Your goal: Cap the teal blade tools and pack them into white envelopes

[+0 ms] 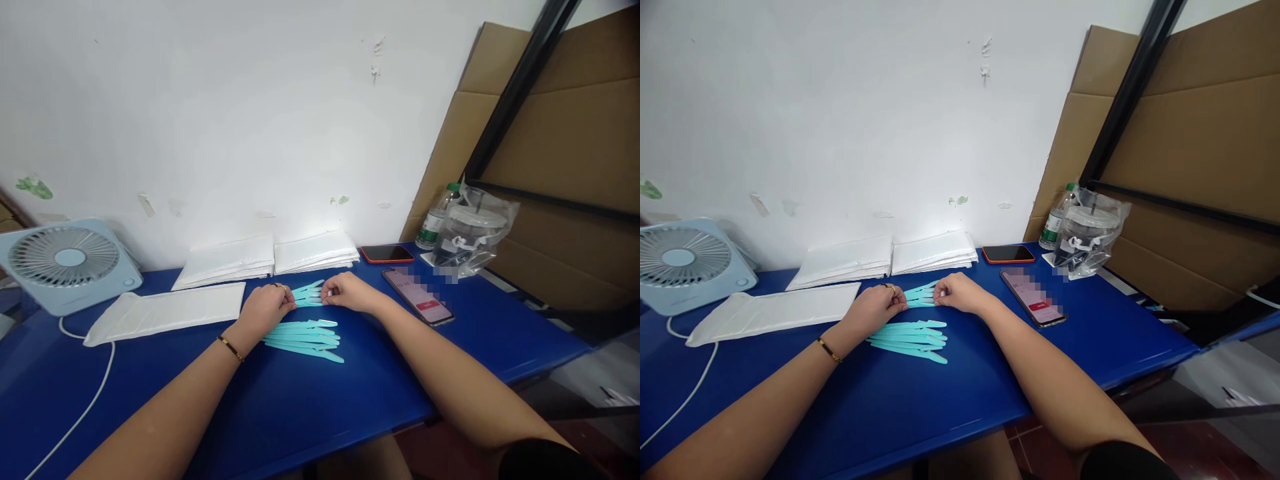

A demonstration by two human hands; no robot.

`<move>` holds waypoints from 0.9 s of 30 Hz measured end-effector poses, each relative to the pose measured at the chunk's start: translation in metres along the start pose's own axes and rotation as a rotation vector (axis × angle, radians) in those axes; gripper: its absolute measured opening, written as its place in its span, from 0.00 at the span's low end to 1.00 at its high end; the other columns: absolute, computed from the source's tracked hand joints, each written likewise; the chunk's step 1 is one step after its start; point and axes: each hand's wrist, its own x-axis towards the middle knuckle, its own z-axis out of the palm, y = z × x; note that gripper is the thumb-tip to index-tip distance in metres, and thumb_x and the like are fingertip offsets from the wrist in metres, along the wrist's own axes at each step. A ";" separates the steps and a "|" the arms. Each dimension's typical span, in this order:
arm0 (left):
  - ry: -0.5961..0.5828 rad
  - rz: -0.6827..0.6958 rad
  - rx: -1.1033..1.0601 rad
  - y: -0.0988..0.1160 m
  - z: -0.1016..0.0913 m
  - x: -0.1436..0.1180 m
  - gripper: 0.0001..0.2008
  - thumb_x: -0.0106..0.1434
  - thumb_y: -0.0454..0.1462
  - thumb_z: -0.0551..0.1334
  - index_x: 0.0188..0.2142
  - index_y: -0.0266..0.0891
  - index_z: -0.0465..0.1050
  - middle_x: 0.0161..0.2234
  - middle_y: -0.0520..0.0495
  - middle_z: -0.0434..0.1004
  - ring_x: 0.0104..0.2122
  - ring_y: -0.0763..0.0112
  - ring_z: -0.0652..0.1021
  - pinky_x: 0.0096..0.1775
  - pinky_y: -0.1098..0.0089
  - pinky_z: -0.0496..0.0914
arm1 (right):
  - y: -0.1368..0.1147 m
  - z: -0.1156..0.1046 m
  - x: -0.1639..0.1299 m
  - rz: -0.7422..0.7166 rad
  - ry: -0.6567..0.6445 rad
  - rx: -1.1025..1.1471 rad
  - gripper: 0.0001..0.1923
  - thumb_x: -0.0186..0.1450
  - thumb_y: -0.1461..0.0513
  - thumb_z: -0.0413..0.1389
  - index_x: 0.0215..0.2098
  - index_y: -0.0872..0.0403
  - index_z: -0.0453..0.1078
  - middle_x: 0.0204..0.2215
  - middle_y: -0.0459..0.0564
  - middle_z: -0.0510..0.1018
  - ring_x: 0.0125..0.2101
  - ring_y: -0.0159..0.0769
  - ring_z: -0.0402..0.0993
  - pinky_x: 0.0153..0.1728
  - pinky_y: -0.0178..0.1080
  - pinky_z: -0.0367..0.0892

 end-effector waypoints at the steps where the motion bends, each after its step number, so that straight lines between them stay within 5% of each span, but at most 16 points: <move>1: 0.000 -0.001 0.010 0.000 -0.001 0.000 0.07 0.57 0.41 0.59 0.27 0.42 0.71 0.27 0.53 0.76 0.28 0.70 0.73 0.29 0.71 0.60 | 0.001 -0.001 0.000 0.008 -0.008 0.003 0.06 0.54 0.62 0.59 0.30 0.55 0.75 0.23 0.44 0.75 0.22 0.26 0.66 0.24 0.29 0.56; 15: -0.013 -0.011 0.029 0.005 0.003 0.002 0.08 0.59 0.41 0.57 0.29 0.41 0.71 0.30 0.49 0.76 0.32 0.67 0.74 0.32 0.70 0.61 | -0.007 0.009 0.005 -0.064 0.053 -0.024 0.04 0.55 0.65 0.59 0.29 0.55 0.75 0.24 0.44 0.76 0.24 0.27 0.68 0.25 0.29 0.57; 20: 0.012 -0.007 -0.051 0.005 -0.009 -0.001 0.10 0.58 0.44 0.58 0.34 0.42 0.71 0.34 0.50 0.76 0.34 0.67 0.73 0.33 0.71 0.63 | 0.002 -0.012 -0.003 -0.056 0.151 -0.049 0.06 0.57 0.63 0.58 0.32 0.54 0.76 0.27 0.46 0.77 0.26 0.29 0.69 0.29 0.30 0.60; 27: -0.359 0.039 -0.242 0.006 -0.018 -0.009 0.13 0.53 0.48 0.60 0.30 0.41 0.73 0.28 0.52 0.74 0.26 0.72 0.72 0.25 0.74 0.61 | 0.022 -0.037 -0.022 -0.033 -0.011 -0.166 0.08 0.51 0.61 0.61 0.31 0.53 0.77 0.31 0.47 0.77 0.30 0.32 0.71 0.29 0.31 0.61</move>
